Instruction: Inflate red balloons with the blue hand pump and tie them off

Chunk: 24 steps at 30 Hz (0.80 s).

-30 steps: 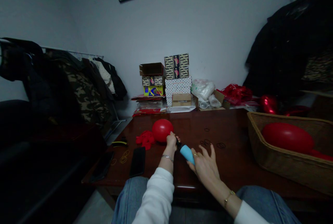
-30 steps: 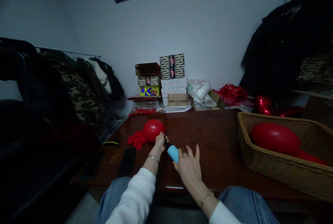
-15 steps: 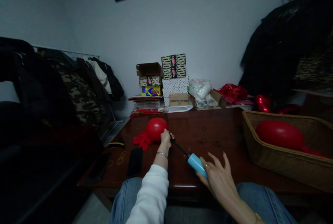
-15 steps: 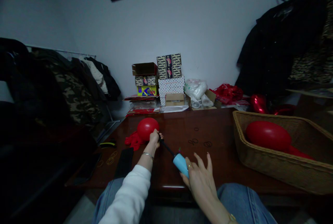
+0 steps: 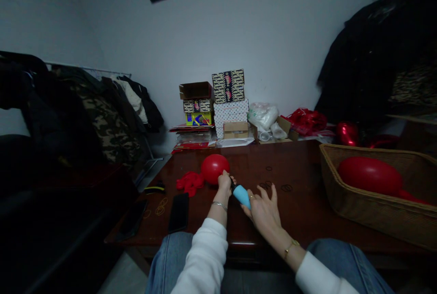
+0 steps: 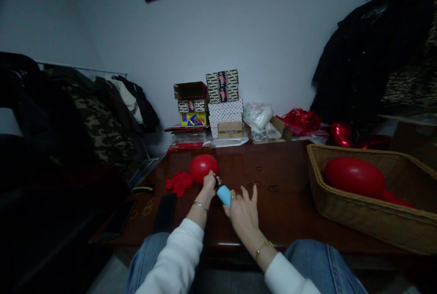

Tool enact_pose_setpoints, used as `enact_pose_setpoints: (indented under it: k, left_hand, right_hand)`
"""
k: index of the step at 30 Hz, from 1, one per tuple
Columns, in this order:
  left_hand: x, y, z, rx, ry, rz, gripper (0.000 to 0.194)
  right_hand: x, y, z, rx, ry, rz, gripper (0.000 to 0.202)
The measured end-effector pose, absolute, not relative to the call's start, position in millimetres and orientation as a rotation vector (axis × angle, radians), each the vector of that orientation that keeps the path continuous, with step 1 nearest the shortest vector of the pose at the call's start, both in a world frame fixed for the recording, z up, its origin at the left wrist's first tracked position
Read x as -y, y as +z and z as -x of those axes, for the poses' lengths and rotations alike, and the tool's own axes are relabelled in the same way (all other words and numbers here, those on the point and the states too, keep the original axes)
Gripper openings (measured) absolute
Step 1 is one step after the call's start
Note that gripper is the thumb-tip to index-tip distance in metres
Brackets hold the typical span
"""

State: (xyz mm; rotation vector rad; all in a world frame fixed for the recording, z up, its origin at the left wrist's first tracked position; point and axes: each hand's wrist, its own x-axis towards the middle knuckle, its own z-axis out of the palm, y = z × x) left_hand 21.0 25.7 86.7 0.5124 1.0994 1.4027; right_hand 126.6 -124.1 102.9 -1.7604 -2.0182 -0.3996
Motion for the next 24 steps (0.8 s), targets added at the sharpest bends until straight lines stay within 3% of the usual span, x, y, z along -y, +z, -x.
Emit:
enact_pose_setpoints:
  k: [14,24]
  left_hand:
    - [-36,98,10,-1.100,1.428,-0.535,0.025]
    - [-29,87,-3,-1.068,1.455,-0.444,0.025]
  right_hand:
    - [183,82,-178,1.996,-0.411,1.560,0.037]
    - [146,85,-154,2.016,-0.405,1.644,0.040]
